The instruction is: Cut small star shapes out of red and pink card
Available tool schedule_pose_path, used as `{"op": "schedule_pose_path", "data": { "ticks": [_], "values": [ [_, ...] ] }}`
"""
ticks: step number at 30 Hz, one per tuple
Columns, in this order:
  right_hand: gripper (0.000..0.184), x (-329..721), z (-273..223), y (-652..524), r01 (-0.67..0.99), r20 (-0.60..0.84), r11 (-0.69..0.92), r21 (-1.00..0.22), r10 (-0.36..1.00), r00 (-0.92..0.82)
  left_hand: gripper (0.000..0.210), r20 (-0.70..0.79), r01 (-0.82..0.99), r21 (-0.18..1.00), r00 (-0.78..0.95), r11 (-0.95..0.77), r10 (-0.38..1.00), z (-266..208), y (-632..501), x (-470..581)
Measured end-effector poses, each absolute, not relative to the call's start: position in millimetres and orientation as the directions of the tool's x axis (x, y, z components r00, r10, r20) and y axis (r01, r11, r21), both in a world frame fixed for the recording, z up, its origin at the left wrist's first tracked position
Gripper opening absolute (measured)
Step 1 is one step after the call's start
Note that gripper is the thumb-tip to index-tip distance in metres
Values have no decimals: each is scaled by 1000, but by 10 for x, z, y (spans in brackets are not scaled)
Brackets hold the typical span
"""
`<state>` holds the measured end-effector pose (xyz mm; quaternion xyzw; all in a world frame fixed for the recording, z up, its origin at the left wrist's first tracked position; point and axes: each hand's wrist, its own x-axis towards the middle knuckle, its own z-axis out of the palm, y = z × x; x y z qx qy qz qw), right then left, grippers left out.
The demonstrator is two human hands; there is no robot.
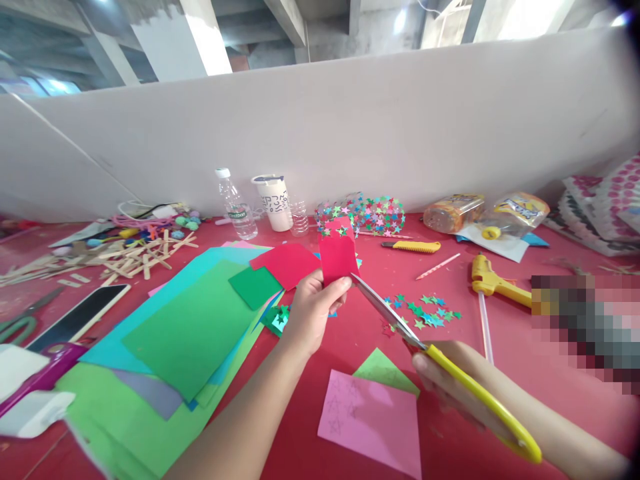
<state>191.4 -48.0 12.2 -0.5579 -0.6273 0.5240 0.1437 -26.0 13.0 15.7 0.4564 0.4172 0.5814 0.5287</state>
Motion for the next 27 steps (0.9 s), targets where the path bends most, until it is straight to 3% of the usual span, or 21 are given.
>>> {"op": "schedule_pose_path", "data": {
  "ticks": [10,27],
  "values": [
    [68,1902,156,-485,570,-401,-174,-803,866,-300,28,76,-266,961,-28,-81,997,124,136,-249],
    [74,2009,31,-492,455,-347,-129,-881,830,-436,30,70,-267,960,-50,-81,996,49,87,-207]
  ]
}}
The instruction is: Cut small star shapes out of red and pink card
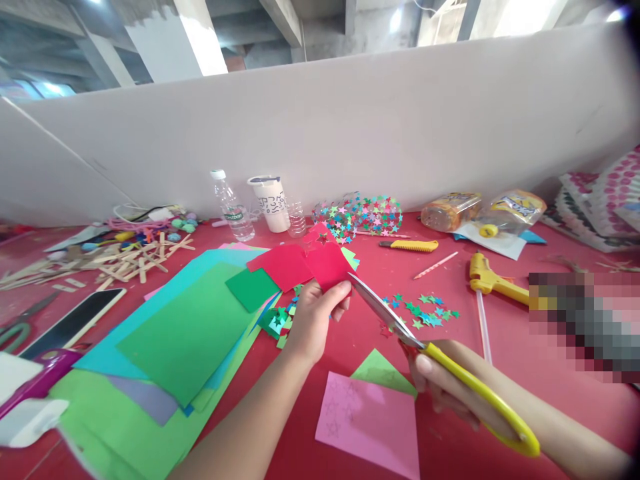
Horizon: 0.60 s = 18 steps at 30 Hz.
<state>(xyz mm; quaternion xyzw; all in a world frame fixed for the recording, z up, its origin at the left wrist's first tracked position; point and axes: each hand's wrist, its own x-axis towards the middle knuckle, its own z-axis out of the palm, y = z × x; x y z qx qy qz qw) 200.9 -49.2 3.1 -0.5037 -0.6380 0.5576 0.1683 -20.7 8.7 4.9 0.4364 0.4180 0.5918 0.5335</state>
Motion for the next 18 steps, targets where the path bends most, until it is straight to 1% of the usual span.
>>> {"op": "schedule_pose_path", "data": {
  "ticks": [6,10,14,18],
  "values": [
    [77,1981,21,-529,448,-344,-148,-882,852,-394,33,79,-277,957,-20,-81,997,42,75,-192],
    [75,1968,-12,-544,420,-348,-155,-894,831,-434,37,60,-249,967,6,-57,998,-13,57,-174],
    [76,1970,-31,-543,407,-359,-181,-895,833,-420,41,48,-224,974,11,-44,999,-51,42,-158],
    [74,1989,45,-520,418,-346,-146,-897,820,-456,39,43,-249,968,5,-40,999,-38,39,-153]
  ]
}}
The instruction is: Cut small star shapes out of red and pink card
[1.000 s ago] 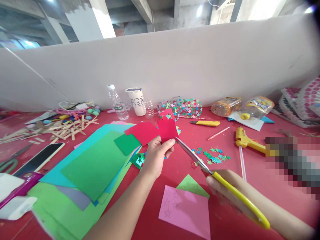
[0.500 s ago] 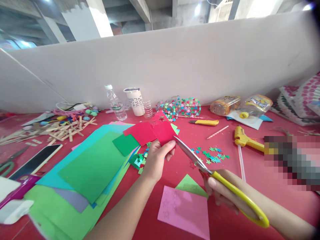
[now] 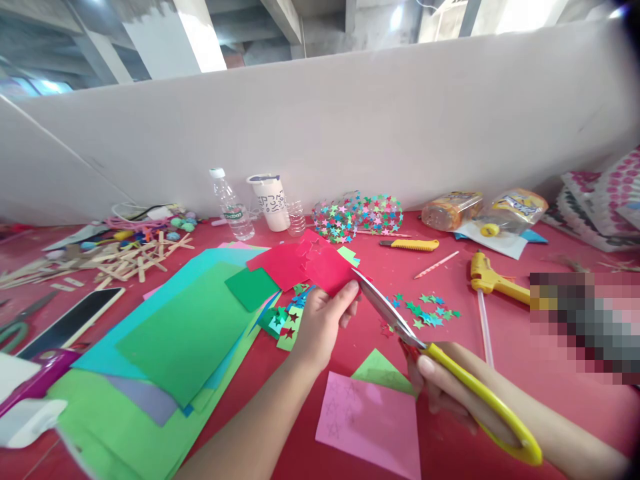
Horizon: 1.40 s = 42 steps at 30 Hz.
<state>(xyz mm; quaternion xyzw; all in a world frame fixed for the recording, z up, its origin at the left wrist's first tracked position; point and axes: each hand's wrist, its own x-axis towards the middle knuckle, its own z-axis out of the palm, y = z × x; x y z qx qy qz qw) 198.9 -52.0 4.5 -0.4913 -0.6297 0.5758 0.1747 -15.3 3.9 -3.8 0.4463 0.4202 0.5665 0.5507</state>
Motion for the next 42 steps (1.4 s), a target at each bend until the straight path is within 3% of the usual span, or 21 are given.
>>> {"op": "schedule_pose_path", "data": {
  "ticks": [6,16,22,32,42],
  "values": [
    [76,2015,170,-468,533,-361,-64,-843,802,-475,27,-2,-310,951,-18,-3,1000,64,61,-206],
    [77,1965,160,-431,554,-445,-163,-816,789,-424,17,-58,-300,952,4,57,998,127,106,-295],
    [81,1960,95,-428,547,-446,-186,-816,804,-393,23,-51,-322,946,-12,44,999,112,100,-267],
    [69,1919,-146,-595,294,-326,-212,-932,844,-426,44,-27,-289,957,-24,19,999,-83,-4,-67],
    [69,1888,16,-583,349,-279,-110,-931,830,-482,42,-74,-304,951,-40,59,996,-33,-42,-21]
  ]
}}
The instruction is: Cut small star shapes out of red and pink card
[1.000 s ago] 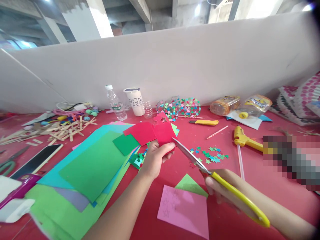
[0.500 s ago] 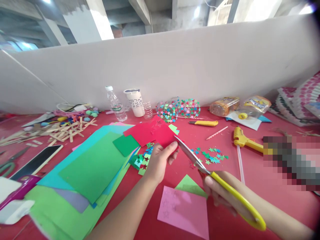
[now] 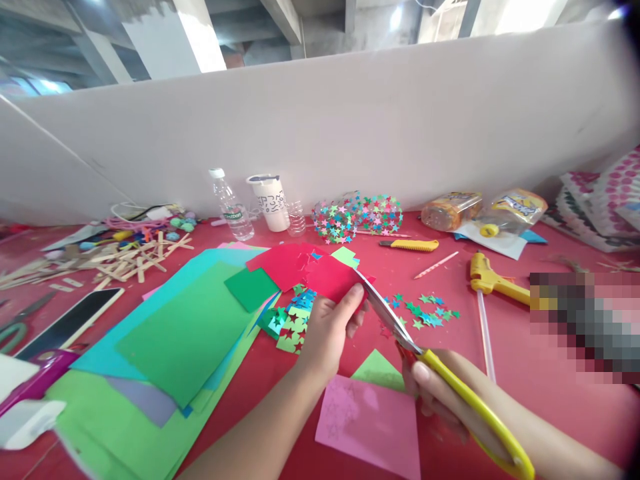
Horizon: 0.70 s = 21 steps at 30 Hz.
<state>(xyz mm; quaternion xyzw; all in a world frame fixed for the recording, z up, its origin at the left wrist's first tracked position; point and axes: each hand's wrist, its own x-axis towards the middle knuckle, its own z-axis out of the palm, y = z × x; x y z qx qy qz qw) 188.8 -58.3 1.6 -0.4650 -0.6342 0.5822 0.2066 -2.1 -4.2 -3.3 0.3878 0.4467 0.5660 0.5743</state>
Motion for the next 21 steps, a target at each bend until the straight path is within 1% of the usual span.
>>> {"op": "schedule_pose_path", "data": {
  "ticks": [4,7,11,14,19,21],
  "values": [
    [68,1912,12,-586,377,-268,-86,-922,845,-463,42,-74,-294,954,-36,60,997,-28,-44,-18],
    [68,1918,-23,-590,359,-282,-107,-927,829,-482,41,-68,-299,953,-29,56,997,-20,-44,-13],
    [66,1937,-96,-600,325,-308,-166,-931,834,-458,43,-77,-303,951,-23,67,997,-13,-46,-11],
    [64,1942,-139,-607,323,-313,-175,-930,837,-448,41,-80,-296,952,-19,71,997,-22,-45,-17],
    [72,1889,-58,-600,330,-345,-226,-917,864,-366,44,-69,-278,958,-16,61,998,-28,-47,-23],
    [70,1869,8,-585,323,-329,-198,-925,842,-428,45,-69,-279,958,-15,62,997,-19,-49,-21]
  ]
}}
